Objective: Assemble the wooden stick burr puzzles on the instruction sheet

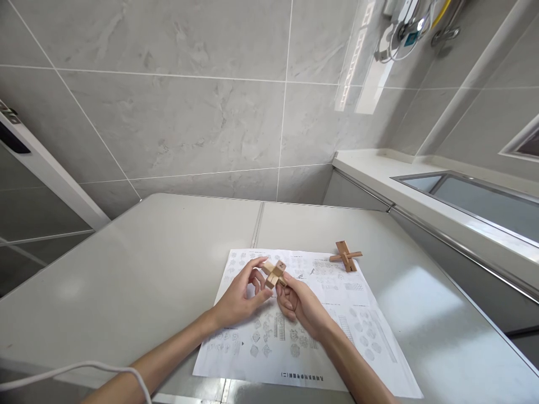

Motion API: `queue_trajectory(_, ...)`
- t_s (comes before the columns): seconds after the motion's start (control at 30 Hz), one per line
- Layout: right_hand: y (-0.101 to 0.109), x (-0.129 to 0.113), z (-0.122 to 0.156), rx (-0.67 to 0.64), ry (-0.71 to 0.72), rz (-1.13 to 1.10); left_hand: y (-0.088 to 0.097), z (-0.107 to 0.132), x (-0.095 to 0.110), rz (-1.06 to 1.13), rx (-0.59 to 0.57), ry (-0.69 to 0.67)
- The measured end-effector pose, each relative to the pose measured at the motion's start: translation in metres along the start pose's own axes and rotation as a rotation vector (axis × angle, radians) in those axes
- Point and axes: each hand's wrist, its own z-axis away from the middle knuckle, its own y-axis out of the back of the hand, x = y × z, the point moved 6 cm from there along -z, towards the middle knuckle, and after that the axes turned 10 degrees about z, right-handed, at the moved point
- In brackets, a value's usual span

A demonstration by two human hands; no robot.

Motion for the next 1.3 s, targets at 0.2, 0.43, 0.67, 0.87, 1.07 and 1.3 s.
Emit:
queue_trajectory(0.2,0.022,-0.011,-0.002,0.148,0.049,-0.183,0.001,-0.001,-0.009,-0.024,0.048,0.064)
queue_trajectory(0.43,0.048,-0.012,-0.007,0.271,0.127,-0.356,-0.004,-0.001,-0.009,-0.057,-0.023,0.07)
queue_trajectory(0.67,0.068,-0.007,-0.011,0.3,0.161,-0.485,-0.004,-0.001,-0.008,-0.093,-0.046,0.067)
queue_trajectory(0.87,0.085,-0.004,-0.013,0.291,0.17,-0.567,-0.004,-0.001,-0.007,-0.108,-0.058,0.064)
queue_trajectory(1.07,0.095,-0.004,-0.013,0.26,0.165,-0.593,-0.004,-0.001,-0.006,-0.116,-0.065,0.073)
queue_trajectory(1.3,0.101,-0.007,-0.012,0.25,0.18,-0.637,-0.004,-0.001,-0.006,-0.121,-0.073,0.09)
